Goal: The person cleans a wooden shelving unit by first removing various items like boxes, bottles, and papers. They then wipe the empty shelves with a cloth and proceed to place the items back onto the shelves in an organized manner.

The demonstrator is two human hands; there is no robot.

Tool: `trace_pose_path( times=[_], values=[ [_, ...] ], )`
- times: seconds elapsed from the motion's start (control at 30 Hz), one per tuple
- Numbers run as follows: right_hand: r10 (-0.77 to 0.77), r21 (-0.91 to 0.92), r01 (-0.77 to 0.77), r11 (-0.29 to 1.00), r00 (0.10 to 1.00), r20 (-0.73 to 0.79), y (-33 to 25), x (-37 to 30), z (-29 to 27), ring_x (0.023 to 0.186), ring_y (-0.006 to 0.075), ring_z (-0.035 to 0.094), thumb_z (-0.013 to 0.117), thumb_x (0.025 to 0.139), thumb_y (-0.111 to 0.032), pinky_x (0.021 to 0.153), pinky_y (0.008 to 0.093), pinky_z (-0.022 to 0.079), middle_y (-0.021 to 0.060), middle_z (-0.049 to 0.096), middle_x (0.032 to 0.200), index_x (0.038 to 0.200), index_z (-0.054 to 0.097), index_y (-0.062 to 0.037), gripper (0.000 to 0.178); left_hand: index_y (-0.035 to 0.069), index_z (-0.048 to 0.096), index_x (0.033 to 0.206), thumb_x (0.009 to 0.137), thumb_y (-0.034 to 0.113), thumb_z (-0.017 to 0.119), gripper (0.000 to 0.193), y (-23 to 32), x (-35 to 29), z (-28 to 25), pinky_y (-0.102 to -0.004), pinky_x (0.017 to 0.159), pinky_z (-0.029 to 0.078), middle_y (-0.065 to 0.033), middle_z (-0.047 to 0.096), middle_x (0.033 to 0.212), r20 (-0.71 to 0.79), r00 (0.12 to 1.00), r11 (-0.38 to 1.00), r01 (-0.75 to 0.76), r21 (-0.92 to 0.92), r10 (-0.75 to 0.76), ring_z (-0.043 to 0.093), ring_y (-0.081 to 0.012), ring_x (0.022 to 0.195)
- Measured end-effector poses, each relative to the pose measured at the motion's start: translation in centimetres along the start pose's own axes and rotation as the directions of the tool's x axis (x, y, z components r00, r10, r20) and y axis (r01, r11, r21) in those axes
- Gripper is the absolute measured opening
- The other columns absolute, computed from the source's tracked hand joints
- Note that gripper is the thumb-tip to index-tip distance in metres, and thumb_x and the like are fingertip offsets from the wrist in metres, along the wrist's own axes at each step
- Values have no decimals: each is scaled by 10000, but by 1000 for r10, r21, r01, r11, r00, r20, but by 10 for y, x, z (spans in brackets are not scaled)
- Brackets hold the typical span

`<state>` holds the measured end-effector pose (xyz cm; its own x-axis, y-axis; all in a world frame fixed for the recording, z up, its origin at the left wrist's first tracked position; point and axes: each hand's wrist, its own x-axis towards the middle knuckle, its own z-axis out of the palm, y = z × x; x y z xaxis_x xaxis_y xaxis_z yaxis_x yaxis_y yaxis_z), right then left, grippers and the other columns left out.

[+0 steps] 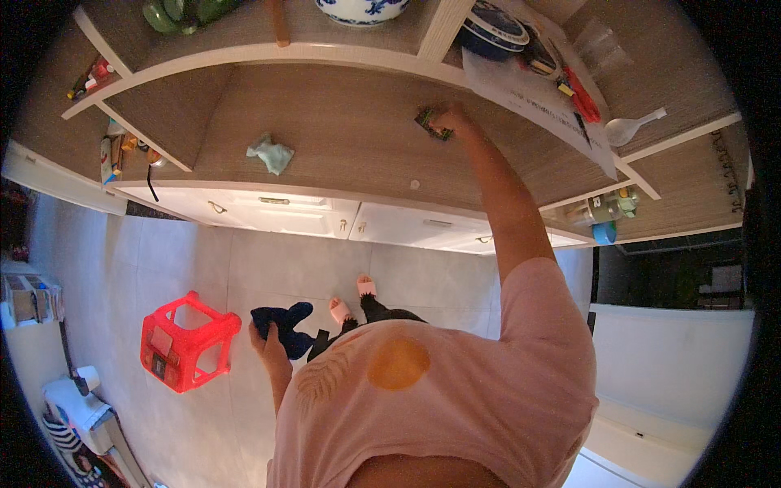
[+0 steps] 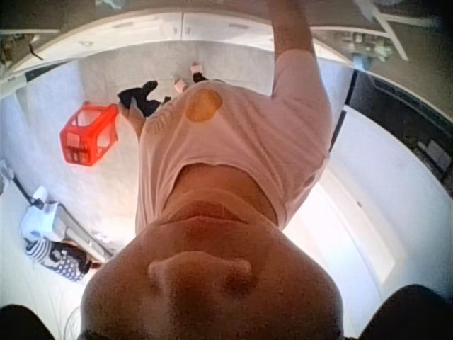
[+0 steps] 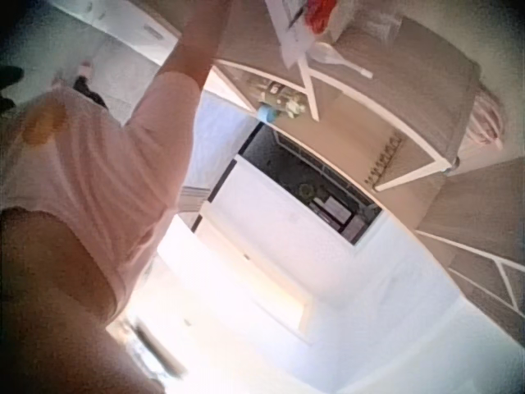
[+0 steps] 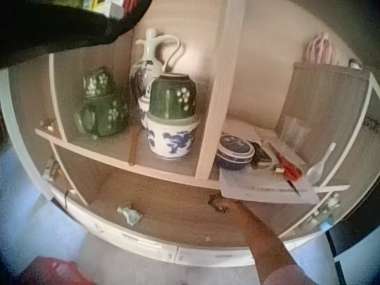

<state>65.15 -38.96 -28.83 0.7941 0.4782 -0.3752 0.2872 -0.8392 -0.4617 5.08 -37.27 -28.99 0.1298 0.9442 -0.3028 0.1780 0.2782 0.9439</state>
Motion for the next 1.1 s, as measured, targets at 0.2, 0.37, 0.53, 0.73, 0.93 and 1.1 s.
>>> trace_pose_path(
  times=[0.2,0.37,0.53,0.73,0.93,1.1],
  values=[
    [-231,332,94,939,885,403,-58,-116,-26,950,239,507,683,683,-314,752,401,417,127,569,994,854,614,-19,348,15,443,1093,810,62,496,292,-18,4,-3,-275,804,372,-68,517,970,-55,996,996,64,-55,-67,485,-177,896],
    [-380,-153,475,866,827,414,-44,-180,13,863,264,518,681,658,-290,715,369,416,158,563,900,816,614,-3,335,20,476,1042,797,61,517,251,-18,11,2,-270,772,376,-50,521,921,10,1000,1000,26,-14,-26,477,-154,843],
    [-709,-153,726,671,688,154,-13,-170,54,766,307,532,709,594,-193,682,374,424,199,554,830,816,590,23,332,24,488,1025,795,20,504,230,-10,6,8,-253,760,383,-36,534,888,57,998,993,-29,-115,36,489,-131,818],
    [-557,-193,604,773,792,249,-43,-203,44,748,340,559,653,609,-157,661,397,442,223,565,802,775,583,16,250,19,489,1035,798,38,514,239,-18,0,5,-251,762,384,-39,540,899,34,999,993,-9,-118,13,490,-129,834],
    [-596,-208,628,750,778,201,-43,-209,42,682,241,574,679,634,-162,610,337,443,165,589,767,851,588,1,286,15,489,1032,794,48,519,243,-25,-11,0,-258,766,384,-43,539,907,-33,999,999,-17,-52,15,491,-140,843],
    [-431,678,55,733,808,401,-34,-212,35,771,197,572,600,724,-42,690,318,478,101,585,852,985,537,52,285,1,479,1047,773,32,545,283,-31,-9,-4,-273,776,395,-57,551,914,-115,993,989,-43,-145,27,503,-142,857]
  ],
)
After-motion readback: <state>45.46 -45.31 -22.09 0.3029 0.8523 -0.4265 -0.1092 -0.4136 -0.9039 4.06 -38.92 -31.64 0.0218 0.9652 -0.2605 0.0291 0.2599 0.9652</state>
